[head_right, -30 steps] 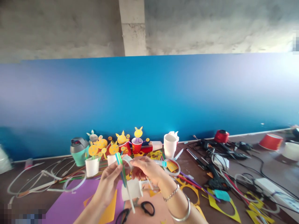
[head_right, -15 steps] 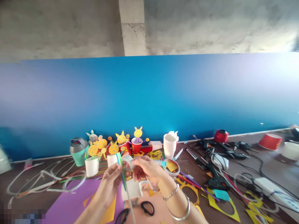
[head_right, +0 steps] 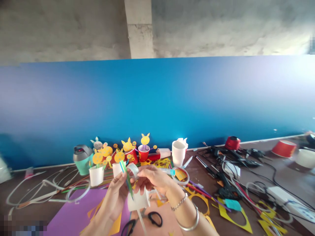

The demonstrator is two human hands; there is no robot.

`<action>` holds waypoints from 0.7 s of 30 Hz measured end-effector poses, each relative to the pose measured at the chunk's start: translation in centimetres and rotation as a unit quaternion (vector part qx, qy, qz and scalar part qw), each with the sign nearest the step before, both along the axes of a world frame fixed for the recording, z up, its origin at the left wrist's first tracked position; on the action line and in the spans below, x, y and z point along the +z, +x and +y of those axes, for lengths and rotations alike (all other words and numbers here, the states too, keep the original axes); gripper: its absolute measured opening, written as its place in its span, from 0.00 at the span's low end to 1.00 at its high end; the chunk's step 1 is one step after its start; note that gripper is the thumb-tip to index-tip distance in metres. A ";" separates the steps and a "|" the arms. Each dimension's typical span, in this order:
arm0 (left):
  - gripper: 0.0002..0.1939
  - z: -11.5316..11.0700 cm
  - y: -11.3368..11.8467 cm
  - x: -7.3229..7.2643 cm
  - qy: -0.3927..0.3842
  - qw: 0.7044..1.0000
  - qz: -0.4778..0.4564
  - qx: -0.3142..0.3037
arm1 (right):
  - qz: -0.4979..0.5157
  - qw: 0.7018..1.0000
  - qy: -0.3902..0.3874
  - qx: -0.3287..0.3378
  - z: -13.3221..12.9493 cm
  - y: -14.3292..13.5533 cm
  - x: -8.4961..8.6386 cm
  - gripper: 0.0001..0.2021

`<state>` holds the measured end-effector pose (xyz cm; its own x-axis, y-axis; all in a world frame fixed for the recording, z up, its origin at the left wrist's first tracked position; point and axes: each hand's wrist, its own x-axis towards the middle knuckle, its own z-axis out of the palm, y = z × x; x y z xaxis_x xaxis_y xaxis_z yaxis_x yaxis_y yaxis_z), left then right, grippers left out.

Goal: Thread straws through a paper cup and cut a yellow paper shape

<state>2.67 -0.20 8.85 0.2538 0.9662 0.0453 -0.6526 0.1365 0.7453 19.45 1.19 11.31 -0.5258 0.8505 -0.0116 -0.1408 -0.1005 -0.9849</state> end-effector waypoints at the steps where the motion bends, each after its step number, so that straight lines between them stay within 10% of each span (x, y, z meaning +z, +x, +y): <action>1: 0.11 0.0 0.0 0.1 -0.006 1.000 -0.007 -0.001 | 0.002 1.000 0.004 0.003 0.0 -0.1 0.1 0.11; 21: 0.13 -0.5 -0.3 1.3 0.108 0.989 0.095 0.023 | 0.004 0.999 -0.010 -0.051 -0.4 -0.7 0.1 0.15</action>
<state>2.34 -0.66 10.14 0.2332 0.9501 0.2073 -0.4999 -0.0657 0.8636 18.75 0.77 11.44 -0.4365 0.8993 -0.0258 -0.1598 -0.1057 -0.9815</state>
